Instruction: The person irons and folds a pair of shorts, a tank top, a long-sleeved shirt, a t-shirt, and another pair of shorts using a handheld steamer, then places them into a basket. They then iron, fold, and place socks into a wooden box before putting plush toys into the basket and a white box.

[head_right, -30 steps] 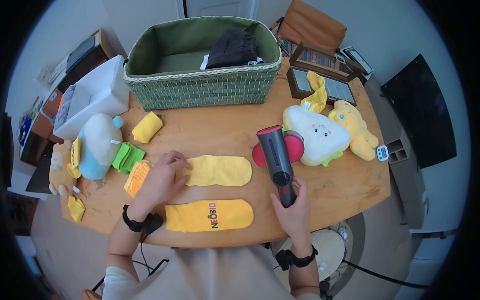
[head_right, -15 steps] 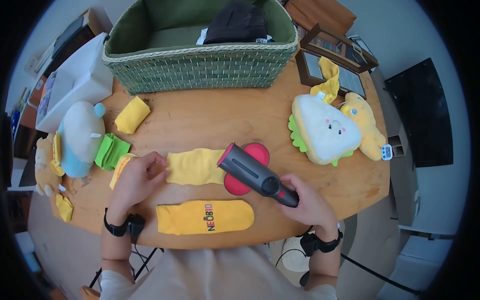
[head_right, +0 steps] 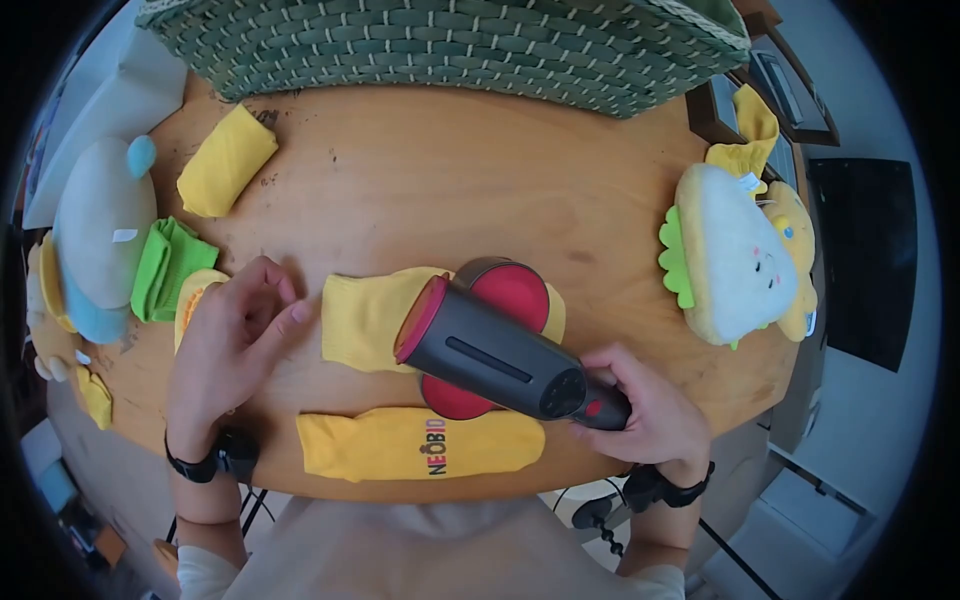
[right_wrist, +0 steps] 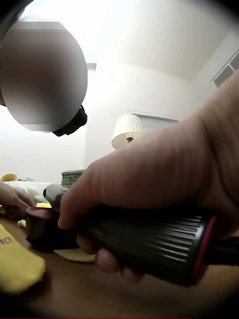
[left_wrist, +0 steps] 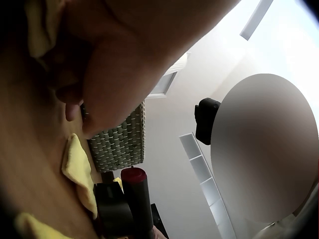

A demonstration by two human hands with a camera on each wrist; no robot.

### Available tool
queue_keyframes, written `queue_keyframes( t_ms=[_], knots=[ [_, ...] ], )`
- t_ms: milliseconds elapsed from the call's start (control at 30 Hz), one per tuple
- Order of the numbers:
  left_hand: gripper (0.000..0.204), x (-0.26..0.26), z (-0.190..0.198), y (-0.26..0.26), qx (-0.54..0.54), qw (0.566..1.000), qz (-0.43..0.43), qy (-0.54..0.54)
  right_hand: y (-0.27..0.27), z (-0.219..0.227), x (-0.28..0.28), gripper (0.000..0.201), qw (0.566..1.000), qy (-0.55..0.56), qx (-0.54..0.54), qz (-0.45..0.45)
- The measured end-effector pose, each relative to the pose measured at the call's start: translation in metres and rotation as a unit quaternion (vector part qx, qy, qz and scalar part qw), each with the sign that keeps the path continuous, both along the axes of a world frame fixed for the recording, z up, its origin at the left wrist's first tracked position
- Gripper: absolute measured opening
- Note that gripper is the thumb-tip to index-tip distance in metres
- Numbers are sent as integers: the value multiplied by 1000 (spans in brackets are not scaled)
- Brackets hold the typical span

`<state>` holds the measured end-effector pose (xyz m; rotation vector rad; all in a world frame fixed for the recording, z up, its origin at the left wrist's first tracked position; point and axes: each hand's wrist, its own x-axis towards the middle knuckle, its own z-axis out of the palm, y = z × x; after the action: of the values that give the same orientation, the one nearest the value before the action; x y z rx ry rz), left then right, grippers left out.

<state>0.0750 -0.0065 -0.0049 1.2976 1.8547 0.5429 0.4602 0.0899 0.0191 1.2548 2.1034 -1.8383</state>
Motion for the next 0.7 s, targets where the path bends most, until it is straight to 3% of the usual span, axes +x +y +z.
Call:
queue_keyframes(
  t_ms=[167,300,367,533,600,700],
  knots=[
    [24,-7,-8,-3,44,998,37,41,-1,-5,-30,57,998,58,8,24],
    [29,-17,-4,-3,71,992,57,88,0,1,-52,56,997,26,22,62],
    [29,-19,1,-2,62,991,61,98,-3,2,-62,55,999,32,-33,29],
    [32,-24,3,-5,82,988,81,103,-7,-1,-85,53,997,37,-7,63],
    [36,-26,-3,-7,196,964,131,119,-10,-1,-99,53,998,48,-10,50],
    [40,-29,5,-9,207,957,180,97,-17,0,-115,59,999,31,-7,36]
  ],
)
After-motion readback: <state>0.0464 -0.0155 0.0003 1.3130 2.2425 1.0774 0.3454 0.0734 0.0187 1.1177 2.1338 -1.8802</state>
